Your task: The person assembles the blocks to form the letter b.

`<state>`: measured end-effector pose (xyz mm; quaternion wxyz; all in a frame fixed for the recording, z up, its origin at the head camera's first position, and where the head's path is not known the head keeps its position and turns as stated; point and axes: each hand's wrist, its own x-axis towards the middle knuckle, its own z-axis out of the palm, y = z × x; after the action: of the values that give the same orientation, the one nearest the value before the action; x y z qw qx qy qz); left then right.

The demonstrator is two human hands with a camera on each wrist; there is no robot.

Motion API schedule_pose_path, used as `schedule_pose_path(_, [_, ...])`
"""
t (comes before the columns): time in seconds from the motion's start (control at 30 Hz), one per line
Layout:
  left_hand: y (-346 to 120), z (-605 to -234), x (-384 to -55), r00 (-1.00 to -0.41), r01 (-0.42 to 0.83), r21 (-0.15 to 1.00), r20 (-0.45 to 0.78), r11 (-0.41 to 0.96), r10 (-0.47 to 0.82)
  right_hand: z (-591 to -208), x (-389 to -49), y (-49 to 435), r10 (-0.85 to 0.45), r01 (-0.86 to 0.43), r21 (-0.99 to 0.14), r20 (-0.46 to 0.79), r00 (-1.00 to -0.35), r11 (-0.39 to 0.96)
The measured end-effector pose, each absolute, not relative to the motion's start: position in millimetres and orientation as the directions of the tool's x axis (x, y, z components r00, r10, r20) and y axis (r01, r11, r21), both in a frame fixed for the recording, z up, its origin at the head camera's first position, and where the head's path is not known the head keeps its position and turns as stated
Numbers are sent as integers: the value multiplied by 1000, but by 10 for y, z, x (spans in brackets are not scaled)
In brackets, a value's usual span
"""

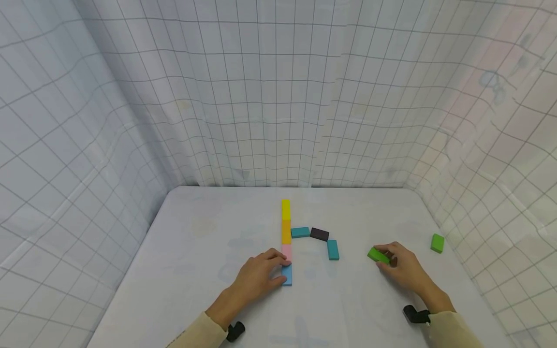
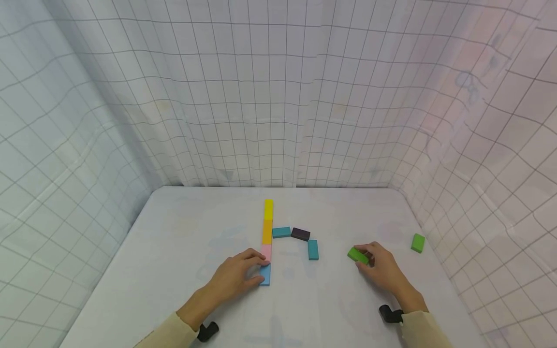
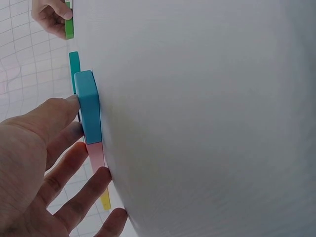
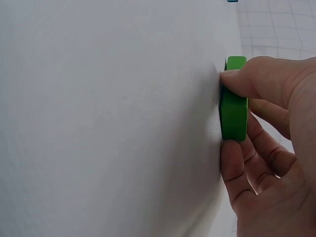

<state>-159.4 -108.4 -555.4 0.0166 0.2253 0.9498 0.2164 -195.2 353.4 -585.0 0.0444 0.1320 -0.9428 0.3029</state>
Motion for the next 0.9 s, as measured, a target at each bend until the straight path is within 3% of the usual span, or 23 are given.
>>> schedule_pose_path(0.47, [-1064, -5545, -1581, -908, 390, 416, 28, 821, 417, -5849, -1963, 3470, -263, -325, -570, 192, -946, 755])
schedule_pose_path(0.9, [-1070, -5572, -1588, -901, 419, 395, 68, 817, 429, -5769, -1986, 3321, -297, -357, -570, 199, -934, 740])
